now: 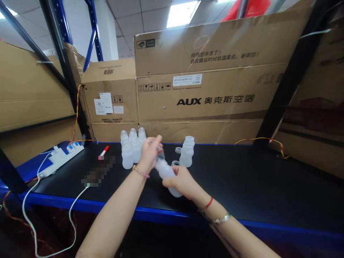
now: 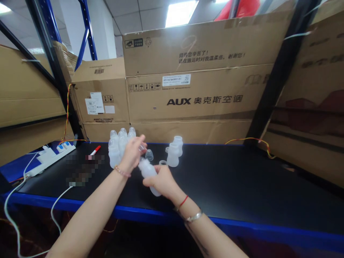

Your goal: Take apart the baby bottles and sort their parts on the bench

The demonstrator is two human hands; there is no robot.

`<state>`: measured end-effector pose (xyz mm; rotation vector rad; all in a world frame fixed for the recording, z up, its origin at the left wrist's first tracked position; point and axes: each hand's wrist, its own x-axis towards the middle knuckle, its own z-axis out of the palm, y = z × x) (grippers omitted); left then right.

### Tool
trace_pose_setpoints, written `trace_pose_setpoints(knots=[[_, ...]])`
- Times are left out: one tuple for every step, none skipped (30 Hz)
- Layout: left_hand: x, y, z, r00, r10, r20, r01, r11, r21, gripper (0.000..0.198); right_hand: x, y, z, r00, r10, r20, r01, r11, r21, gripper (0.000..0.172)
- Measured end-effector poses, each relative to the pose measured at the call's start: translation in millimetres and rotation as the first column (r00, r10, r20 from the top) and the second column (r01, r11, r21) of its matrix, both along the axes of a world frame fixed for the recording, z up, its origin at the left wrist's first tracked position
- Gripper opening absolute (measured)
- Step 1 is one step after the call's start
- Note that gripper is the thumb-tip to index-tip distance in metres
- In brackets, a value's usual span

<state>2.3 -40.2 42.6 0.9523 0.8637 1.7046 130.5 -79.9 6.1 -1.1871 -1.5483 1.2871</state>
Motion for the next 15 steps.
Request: trace_pose_setpoints(knots=[[-5.1,2.0,2.5,0.999,0.031,0.043,-0.032,0.999,0.026,0.044,0.8,-3.3,0.5,1.0,0.009,0.018,-0.009,1.0,0.007,0.014],[-9.1,3.5,4.3,0.999,0.007,0.052,-0.009,0.999,0.051,0.043,1.5,-5.7,0.8,1.0,-0.004,0.009,0.003,1.0,0.014,0.014],[-11.5,4.4,5.4,0.998,-0.032,0.059,0.028,0.997,0.066,0.043,2.2,-7.1,0.8,0.999,-0.032,-0.015,0.032,0.999,0.009,0.014],[-12.0,4.5,5.5,0.994,-0.077,0.076,0.072,0.995,0.075,0.043,2.8,-7.3,0.7,0.996,-0.079,-0.043,0.079,0.997,0.002,0.014],[-10.9,4.0,4.9,0.988,-0.128,0.092,0.121,0.99,0.078,0.043,3.4,-6.6,0.2,0.989,-0.126,-0.074,0.126,0.992,-0.009,0.014],[-8.6,2.9,3.7,0.978,-0.179,0.111,0.172,0.982,0.073,0.042,3.8,-5.3,-0.5,0.981,-0.165,-0.101,0.164,0.986,-0.023,0.014],[-5.8,1.4,2.2,0.965,-0.229,0.129,0.223,0.973,0.059,0.041,4.2,-3.7,-1.4,0.973,-0.193,-0.124,0.19,0.981,-0.037,0.014],[-2.9,-0.2,0.7,0.95,-0.276,0.143,0.273,0.961,0.039,0.039,4.5,-2.2,-2.3,0.968,-0.207,-0.141,0.203,0.978,-0.047,0.014],[-0.7,-1.8,-0.3,0.935,-0.317,0.157,0.318,0.948,0.015,0.037,4.8,-0.9,-3.2,0.966,-0.211,-0.152,0.205,0.977,-0.054,0.014],[0.7,-3.1,-0.8,0.921,-0.349,0.171,0.355,0.935,-0.005,0.034,5.1,0.1,-3.9,0.965,-0.212,-0.155,0.205,0.977,-0.058,0.015],[1.0,-4.1,-0.5,0.909,-0.374,0.186,0.383,0.924,-0.015,0.031,5.3,0.7,-4.6,0.965,-0.213,-0.153,0.206,0.977,-0.06,0.014],[0.2,-4.5,0.4,0.899,-0.388,0.201,0.399,0.917,-0.016,0.029,5.6,1.3,-5.1,0.965,-0.216,-0.149,0.209,0.976,-0.063,0.014],[-1.6,-4.4,1.9,0.895,-0.39,0.215,0.401,0.916,-0.007,0.026,5.8,1.9,-5.6,0.965,-0.218,-0.147,0.21,0.975,-0.066,0.014],[-4.2,-3.5,3.5,0.898,-0.38,0.223,0.388,0.922,0.008,0.024,6.1,2.6,-6.3,0.966,-0.214,-0.147,0.207,0.976,-0.06,0.013],[-7.6,-1.9,5.1,0.912,-0.346,0.218,0.35,0.936,0.022,0.023,6.6,3.5,-7.1,0.969,-0.201,-0.141,0.199,0.98,-0.027,0.012]])
